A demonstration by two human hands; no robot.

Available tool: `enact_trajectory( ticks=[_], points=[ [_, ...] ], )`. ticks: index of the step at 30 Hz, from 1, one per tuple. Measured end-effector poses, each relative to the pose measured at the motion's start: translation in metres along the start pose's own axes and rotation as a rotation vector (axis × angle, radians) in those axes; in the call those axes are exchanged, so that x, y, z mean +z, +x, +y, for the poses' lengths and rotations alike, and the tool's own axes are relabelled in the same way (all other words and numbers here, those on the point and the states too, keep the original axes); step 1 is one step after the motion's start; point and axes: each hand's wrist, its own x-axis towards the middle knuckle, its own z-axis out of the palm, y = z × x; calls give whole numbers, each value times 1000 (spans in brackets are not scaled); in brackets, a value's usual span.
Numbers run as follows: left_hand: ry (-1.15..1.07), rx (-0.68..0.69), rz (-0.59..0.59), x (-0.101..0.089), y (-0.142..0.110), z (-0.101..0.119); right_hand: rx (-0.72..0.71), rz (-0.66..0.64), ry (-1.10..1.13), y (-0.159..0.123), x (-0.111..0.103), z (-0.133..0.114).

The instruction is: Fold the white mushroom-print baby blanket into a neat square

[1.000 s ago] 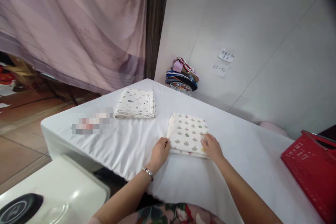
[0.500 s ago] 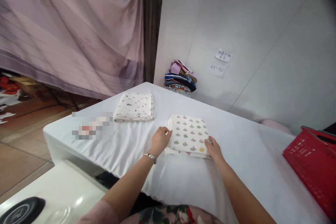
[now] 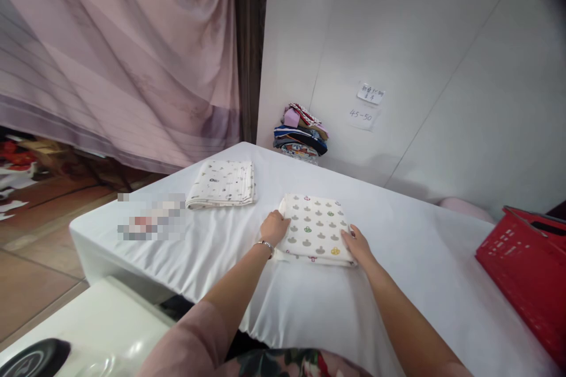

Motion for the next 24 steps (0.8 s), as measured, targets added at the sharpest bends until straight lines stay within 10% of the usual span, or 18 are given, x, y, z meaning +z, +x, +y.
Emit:
enact_trajectory(
  ticks=[24],
  points=[
    [27, 24, 52, 7, 10, -10, -24, -42, -174, 35, 7, -12]
  ],
)
